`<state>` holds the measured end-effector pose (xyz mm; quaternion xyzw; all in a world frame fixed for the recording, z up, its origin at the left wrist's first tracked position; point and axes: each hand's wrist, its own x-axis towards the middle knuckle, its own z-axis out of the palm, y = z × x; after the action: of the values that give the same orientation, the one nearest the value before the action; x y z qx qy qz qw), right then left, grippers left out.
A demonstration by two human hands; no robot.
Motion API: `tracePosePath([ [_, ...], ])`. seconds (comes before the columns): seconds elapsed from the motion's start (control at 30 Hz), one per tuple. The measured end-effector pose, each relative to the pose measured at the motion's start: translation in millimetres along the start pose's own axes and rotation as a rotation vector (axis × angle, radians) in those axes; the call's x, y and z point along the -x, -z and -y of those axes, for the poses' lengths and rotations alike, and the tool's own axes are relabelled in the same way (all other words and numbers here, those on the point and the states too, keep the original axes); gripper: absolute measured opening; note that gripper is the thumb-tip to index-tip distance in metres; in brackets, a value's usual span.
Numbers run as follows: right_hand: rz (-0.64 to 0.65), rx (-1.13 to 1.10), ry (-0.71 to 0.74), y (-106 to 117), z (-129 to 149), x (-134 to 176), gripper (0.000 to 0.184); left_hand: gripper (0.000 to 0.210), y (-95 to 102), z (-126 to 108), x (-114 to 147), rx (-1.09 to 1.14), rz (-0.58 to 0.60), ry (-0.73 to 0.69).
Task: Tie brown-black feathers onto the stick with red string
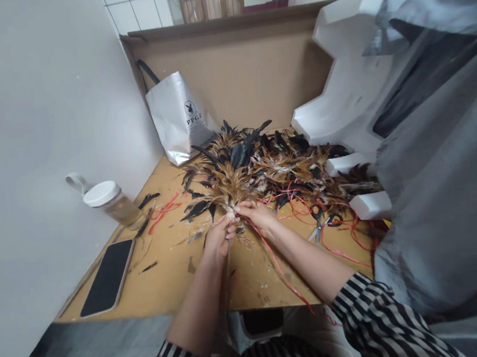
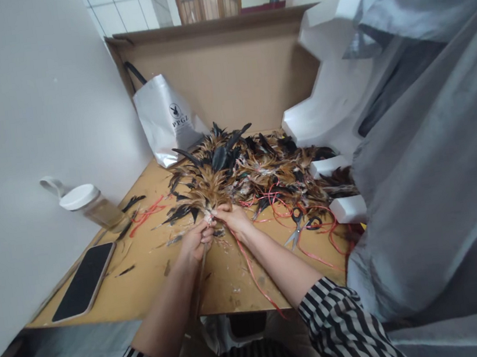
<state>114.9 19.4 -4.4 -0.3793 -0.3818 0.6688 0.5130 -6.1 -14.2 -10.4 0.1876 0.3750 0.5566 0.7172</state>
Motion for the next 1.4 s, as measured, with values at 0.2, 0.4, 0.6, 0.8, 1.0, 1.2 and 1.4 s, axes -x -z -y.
tracePosePath([
  [0.2,-0.016,0.035,0.01,-1.8,-3.3,1.4,0.033,0.012,-2.7,-1.8,2.3,-0.001,-0.003,0.002],
  [0.4,-0.056,0.022,0.055,-4.1,-8.9,-0.9,0.034,0.015,-5.5,-1.7,4.2,-0.021,0.008,-0.026],
  [0.6,-0.029,0.042,0.034,-5.1,-9.7,-0.8,0.035,0.033,-4.5,3.5,3.2,-0.119,0.034,-0.134],
  [0.8,-0.036,0.041,-0.002,-5.8,-9.3,0.6,0.038,0.036,-6.7,3.9,5.6,-0.207,0.024,-0.172],
  [1.0,-0.031,0.018,-0.058,-5.8,-4.1,6.3,0.044,0.035,-2.4,3.5,3.0,-0.236,0.036,-0.198],
  [1.2,0.217,0.24,-0.239,5.8,6.8,8.5,0.036,0.034,0.4,2.2,1.4,-0.288,0.009,-0.25],
  [1.4,0.05,0.234,-0.102,2.6,8.5,10.4,0.026,0.03,-2.9,2.2,6.9,-0.44,-0.062,-0.294],
])
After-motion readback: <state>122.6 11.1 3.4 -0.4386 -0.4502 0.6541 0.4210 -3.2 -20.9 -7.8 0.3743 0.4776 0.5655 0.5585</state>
